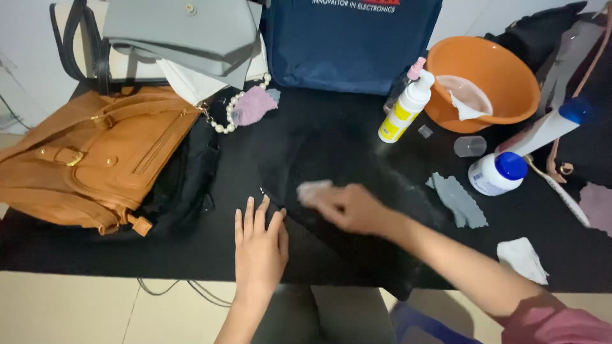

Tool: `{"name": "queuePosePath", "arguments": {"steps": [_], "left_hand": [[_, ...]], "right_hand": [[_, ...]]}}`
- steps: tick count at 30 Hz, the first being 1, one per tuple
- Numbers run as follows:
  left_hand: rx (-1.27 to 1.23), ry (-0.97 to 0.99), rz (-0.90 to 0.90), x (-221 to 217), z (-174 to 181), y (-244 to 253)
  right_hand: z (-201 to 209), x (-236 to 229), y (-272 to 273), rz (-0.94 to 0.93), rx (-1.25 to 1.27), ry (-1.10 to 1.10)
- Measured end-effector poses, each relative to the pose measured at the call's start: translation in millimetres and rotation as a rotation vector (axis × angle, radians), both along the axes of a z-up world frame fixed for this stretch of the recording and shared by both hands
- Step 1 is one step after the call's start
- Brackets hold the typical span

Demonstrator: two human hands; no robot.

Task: The person cleans a black leather pouch by wiping it with a cloth and then inspects and sprays a white leather pouch with a cleaning solution.

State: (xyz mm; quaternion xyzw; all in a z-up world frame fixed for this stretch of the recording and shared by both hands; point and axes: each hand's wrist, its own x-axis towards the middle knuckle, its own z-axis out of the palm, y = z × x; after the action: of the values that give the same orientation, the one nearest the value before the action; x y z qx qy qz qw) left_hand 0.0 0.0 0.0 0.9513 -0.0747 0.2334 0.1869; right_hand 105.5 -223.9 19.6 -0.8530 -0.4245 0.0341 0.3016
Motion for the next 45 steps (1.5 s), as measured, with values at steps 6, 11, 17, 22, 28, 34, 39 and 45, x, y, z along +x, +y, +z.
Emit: {"name": "queuePosePath", "arguments": {"steps": [6, 11, 17, 22, 28, 34, 39, 45], "left_hand": [[0.049, 0.013, 0.015, 0.1, -2.5, 0.4], [0.061, 0.012, 0.012, -1.6, -5.4, 0.7], [0.004, 0.045, -0.01, -1.7, -2.8, 2.5], [-0.009, 0.01, 0.0, -2.9, 2.3, 3.0], [0.01, 0.091, 0.056, -5.6, 11.0, -1.1], [0.055, 0.104, 0.055, -3.1, 1.6, -1.4], [0.019, 0.139, 0.03, -0.9, -1.7, 1.1], [-0.006, 0.185, 0.036, -2.3, 7.9, -0.4]], "right_hand": [[-4.3, 99.1, -12.4, -0.392, -0.162, -0.166], [-25.8, 42.6, 69.1, -0.296, -0.028, -0.159], [-14.8, 7.4, 34.9, -0.216, 0.076, 0.179], [-19.6, 89.2, -6.6, -0.425, -0.193, -0.282], [-32.1, 107.2, 53.1, -0.62, -0.122, -0.357], [30.5, -2.8, 84.9, -0.219, 0.066, 0.06], [20.5, -10.6, 44.2, -0.107, -0.15, -0.122], [-15.5, 66.9, 48.7, -0.29, -0.141, -0.132]]}}
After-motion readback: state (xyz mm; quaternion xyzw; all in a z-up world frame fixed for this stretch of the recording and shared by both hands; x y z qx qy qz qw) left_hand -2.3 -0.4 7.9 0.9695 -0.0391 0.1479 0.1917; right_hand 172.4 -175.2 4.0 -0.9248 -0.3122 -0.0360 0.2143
